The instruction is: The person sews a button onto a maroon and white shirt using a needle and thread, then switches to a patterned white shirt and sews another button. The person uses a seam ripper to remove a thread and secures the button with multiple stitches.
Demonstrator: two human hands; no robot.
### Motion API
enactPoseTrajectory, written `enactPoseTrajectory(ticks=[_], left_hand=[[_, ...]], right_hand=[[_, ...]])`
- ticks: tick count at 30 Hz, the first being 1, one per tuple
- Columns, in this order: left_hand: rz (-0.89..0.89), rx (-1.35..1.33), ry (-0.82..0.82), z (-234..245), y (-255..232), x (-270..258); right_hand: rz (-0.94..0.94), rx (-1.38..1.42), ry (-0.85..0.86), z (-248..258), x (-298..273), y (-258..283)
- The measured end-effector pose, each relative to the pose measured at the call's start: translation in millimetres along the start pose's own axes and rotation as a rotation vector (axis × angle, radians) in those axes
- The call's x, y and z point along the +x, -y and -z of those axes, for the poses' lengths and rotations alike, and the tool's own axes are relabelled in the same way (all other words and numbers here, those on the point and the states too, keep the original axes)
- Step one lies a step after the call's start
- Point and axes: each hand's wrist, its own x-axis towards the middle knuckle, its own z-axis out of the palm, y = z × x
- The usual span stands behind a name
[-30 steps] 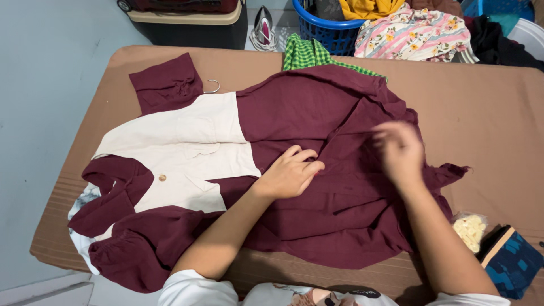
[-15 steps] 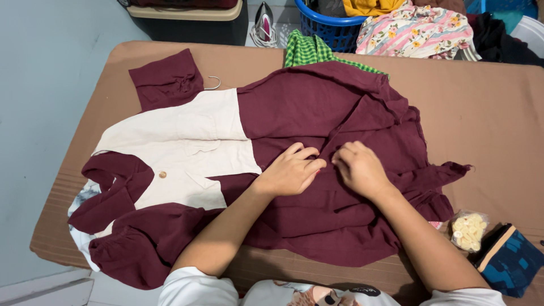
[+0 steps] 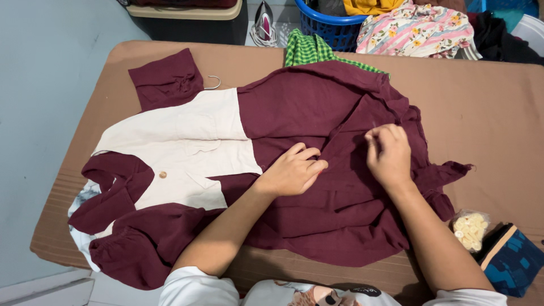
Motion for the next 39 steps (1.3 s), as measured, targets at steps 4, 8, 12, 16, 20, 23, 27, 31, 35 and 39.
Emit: enactPoseTrajectory(ticks=[4,8,12,16,20,23,27,31,35,39], left_hand=[[-0.029,0.019,0.022,-1,0,1],[-0.064,0.054,0.036,-2,0,1],[-0.069,0.080,0.053,-5,0,0],[-0.072,0.104,0.061,-7,0,0],[-0.089,0.136,0.064,-9,0,0],[-0.117,0.154,0.040,-11,0,-1],[-0.100,0.156,0.074,-11,0,-2],[-0.108,0.165,0.072,-10,0,-1],[-0.118,0.177,0.078,-11,-1,-1],[-0.108,0.189,0.077,-12,0,1]], right_hand=[[-0.001,-0.014,-0.060,4,3,-7],[0.000,0.009,-0.095,9,5,-12],[-0.055,0.045,-0.096,13,5,-16],[-0.021,0.002,-0.139,16,6,-27],[-0.028,-0.028,-0.174,18,7,-40],[-0.042,-0.058,-0.194,19,5,-49],[-0.088,-0.098,-0.182,21,4,-58],[-0.084,-0.096,-0.204,23,4,-64],[-0.091,-0.110,-0.201,24,4,-68],[-0.081,-0.129,-0.208,25,3,-68]])
